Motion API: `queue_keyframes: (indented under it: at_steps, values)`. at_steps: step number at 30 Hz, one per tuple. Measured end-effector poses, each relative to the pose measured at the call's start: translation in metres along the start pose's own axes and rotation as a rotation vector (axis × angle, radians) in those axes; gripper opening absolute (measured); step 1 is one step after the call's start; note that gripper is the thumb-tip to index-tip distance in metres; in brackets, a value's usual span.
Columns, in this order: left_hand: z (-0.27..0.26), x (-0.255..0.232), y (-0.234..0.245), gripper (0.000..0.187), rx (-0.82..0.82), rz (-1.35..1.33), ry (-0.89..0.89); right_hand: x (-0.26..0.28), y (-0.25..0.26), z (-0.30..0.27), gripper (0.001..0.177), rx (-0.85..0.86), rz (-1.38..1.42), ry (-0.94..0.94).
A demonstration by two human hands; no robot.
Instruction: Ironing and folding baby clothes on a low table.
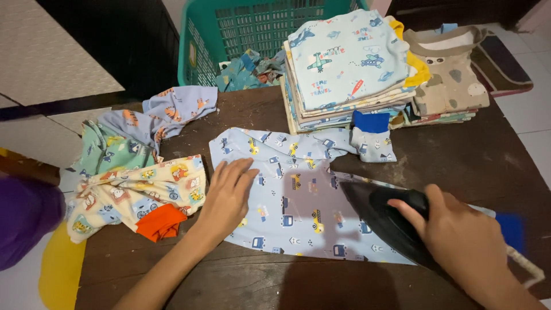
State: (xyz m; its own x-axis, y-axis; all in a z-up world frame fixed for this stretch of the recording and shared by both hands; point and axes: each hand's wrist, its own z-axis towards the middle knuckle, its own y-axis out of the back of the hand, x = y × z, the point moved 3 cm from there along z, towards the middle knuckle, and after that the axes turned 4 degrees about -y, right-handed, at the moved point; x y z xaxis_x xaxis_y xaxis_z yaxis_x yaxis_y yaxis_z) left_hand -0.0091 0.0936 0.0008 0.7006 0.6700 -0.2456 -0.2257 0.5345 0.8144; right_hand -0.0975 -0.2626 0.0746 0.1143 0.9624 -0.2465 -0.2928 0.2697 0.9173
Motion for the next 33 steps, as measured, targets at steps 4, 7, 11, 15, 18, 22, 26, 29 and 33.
queue_keyframes:
  at_steps: [4, 7, 11, 15, 18, 22, 26, 29, 33]
  values:
    - [-0.003, 0.003, 0.001, 0.039, 0.022, -0.009, 0.041, 0.018, 0.001, 0.013, 0.056, -0.05, 0.138, 0.064]
    - [-0.005, 0.004, 0.001, 0.039, 0.017, -0.02, 0.04, 0.044, 0.006, 0.028, 0.053, -0.093, 0.226, 0.132]
    - [-0.004, 0.006, 0.002, 0.043, -0.005, -0.045, 0.039, 0.082, 0.003, 0.042, 0.054, 0.045, 0.276, 0.226]
    - [-0.004, 0.008, 0.001, 0.041, -0.027, -0.077, 0.051, 0.119, 0.013, 0.05, 0.056, -0.115, 0.292, 0.302]
    - [-0.004, 0.009, 0.001, 0.042, -0.024, -0.075, 0.053, 0.129, 0.016, 0.053, 0.053, -0.215, 0.418, 0.427]
    - [-0.005, 0.009, 0.002, 0.045, -0.024, -0.083, 0.052, 0.124, 0.021, 0.053, 0.051, -0.189, 0.536, 0.49]
    - [-0.008, 0.012, 0.0, 0.046, 0.019, -0.089, 0.094, 0.104, 0.017, 0.049, 0.053, -0.17, 0.458, 0.478]
    - [-0.009, 0.016, -0.003, 0.042, 0.009, -0.092, 0.13, 0.077, 0.018, 0.046, 0.052, -0.115, 0.47, 0.511]
    - [-0.007, 0.021, -0.007, 0.028, -0.08, -0.225, 0.217, 0.053, 0.015, 0.035, 0.052, -0.031, 0.532, 0.69]
